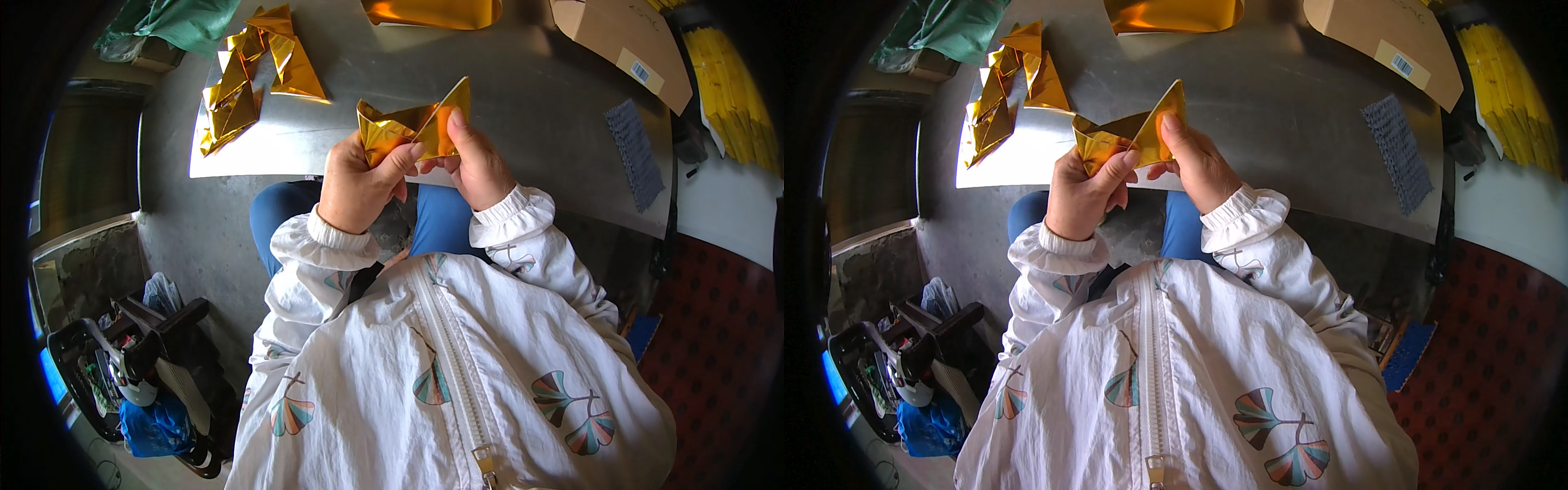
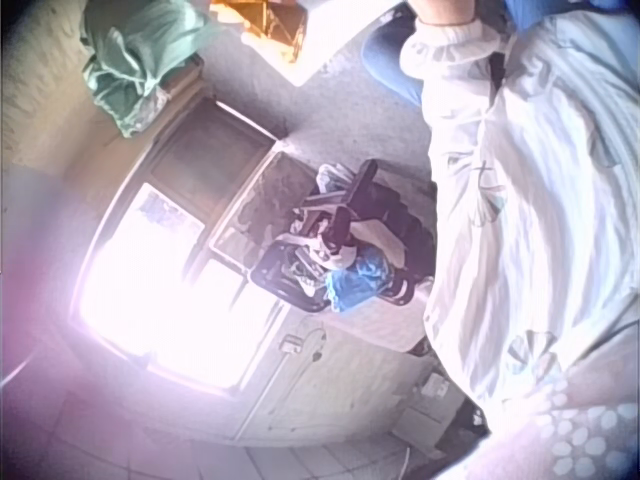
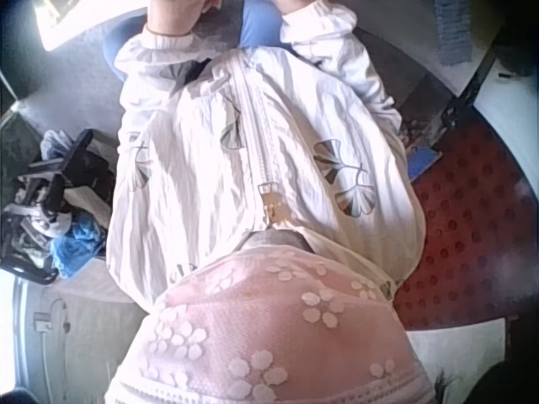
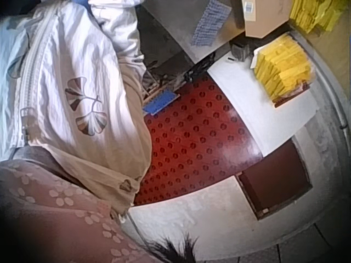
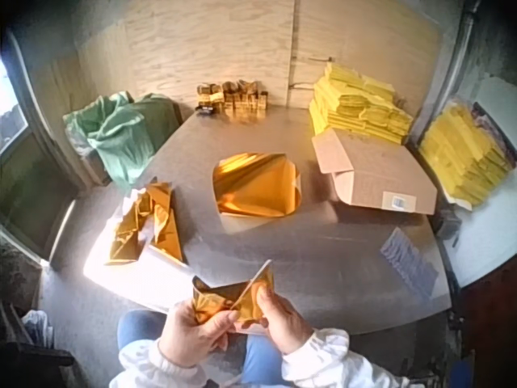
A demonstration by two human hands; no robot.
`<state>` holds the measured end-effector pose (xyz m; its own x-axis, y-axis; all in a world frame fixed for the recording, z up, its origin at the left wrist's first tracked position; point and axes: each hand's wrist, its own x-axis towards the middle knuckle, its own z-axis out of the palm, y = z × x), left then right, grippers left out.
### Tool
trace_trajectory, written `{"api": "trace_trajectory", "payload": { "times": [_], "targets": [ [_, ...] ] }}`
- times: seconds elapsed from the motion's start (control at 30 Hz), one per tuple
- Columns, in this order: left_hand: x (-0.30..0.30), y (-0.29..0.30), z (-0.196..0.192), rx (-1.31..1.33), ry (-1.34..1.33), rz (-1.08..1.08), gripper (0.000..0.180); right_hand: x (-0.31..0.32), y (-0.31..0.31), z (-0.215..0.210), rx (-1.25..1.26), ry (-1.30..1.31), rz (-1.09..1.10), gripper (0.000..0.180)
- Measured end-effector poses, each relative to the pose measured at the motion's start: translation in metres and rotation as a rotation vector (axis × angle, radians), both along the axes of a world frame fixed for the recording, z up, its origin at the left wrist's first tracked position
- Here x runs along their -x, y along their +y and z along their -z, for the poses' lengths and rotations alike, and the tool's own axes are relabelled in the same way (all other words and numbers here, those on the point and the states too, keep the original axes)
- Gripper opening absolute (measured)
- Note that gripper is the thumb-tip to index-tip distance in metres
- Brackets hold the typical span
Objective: The person folds a single sheet of gold-colored paper by hand into a triangular origami shape. They repeatedly crease edges, fold corners inward, and tuck flaps to form a compact triangular packet.
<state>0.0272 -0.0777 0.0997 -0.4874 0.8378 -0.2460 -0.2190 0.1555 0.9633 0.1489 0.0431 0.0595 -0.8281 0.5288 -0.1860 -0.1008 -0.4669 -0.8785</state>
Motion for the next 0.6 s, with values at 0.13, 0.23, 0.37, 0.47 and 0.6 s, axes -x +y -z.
{"api": "trace_trajectory", "payload": {
  "times": [0.13,0.23,0.37,0.47,0.6],
  "targets": [
    [-0.001,-0.001,0.004,0.004,0.054,0.004,0.022,0.003,0.003,-0.001,-0.165,-0.020,0.147,0.037],
    [-0.002,-0.001,0.007,-0.014,0.035,0.029,0.023,0.002,0.005,0.000,-0.060,0.039,0.182,0.031],
    [-0.004,-0.001,0.009,-0.064,-0.001,0.036,0.025,0.001,-0.002,0.006,0.192,0.130,0.227,0.026],
    [-0.003,-0.001,0.010,-0.070,0.003,0.043,0.024,0.001,0.002,0.010,0.294,0.104,0.178,0.028],
    [0.000,-0.003,0.007,-0.031,0.031,0.043,0.022,0.000,0.004,0.007,0.199,0.141,0.132,0.028]
  ]
}}
